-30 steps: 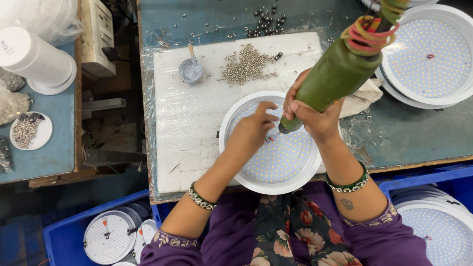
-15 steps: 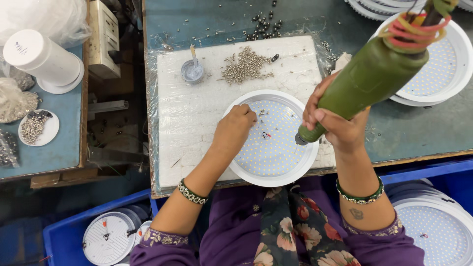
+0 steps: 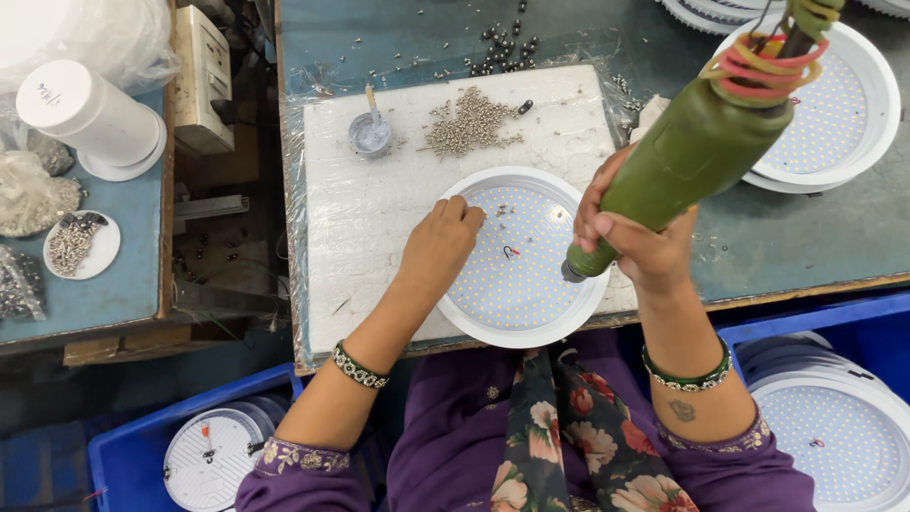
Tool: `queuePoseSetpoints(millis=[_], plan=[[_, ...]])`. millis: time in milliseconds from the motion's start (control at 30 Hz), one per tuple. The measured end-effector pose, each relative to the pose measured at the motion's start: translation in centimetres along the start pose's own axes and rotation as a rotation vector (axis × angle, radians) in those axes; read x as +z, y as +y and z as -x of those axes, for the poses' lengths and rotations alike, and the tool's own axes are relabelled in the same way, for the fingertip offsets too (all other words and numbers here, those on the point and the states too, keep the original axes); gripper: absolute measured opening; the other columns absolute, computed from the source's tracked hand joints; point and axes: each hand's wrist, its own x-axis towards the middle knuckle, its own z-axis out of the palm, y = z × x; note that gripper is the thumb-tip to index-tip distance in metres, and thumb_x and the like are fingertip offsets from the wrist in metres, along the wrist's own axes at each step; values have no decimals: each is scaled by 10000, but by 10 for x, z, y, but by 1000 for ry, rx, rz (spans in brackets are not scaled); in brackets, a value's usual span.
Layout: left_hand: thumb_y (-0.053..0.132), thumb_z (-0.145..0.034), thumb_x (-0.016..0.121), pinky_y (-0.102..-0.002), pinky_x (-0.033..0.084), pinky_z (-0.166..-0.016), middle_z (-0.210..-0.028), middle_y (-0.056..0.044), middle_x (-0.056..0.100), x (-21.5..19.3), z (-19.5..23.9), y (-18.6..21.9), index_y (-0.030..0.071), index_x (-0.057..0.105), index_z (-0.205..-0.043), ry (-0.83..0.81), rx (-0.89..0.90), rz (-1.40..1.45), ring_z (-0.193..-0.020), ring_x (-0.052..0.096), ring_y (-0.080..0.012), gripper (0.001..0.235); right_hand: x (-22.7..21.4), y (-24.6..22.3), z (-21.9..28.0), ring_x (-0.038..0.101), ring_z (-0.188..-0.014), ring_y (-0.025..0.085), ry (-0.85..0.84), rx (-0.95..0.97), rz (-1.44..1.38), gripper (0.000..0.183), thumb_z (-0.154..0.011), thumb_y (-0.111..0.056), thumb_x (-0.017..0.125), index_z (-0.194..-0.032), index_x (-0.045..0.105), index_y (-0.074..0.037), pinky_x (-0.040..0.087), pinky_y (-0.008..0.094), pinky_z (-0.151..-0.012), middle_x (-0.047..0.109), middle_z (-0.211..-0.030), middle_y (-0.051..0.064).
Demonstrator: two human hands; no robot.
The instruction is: The person places small metal screws into holes on an LED light board and tightens them using an electric screwdriver.
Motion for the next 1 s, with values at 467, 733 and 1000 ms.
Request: queuePoseSetpoints(millis=[467, 733, 1000], plan=[[-42, -961, 646, -326, 627, -950, -1112, -81, 667, 2, 19, 39, -46, 710, -1048, -50, -422, 1640, -1034, 743, -175, 108, 15, 1, -14, 615, -626, 181, -28, 0, -53, 358, -915, -56, 757, -1168, 514, 17, 536, 314, -598, 588, -789, 128], [18, -944, 699, -311, 603, -930, -1050, -107, 757, 7, 17, 40, -31, 712, -1089, -156, -547, 1650, -1023, 753, -167, 154, 15, -5, -29, 603, -596, 170, -85, -66, -45, 342, -957, -106, 765, -1133, 500, 18, 537, 299, -587, 582, -756, 122], [183, -991, 701, -283, 604, -822, -981, -60, 714, 25, 21, 40, -19, 672, -1115, -120, -533, 1628, -867, 694, -113, 239, 18, -3, -32, 590, -595, 166, -142, -30, -119, 351, -948, -114, 764, -1120, 483, 7, 530, 291, -576, 564, -739, 115]])
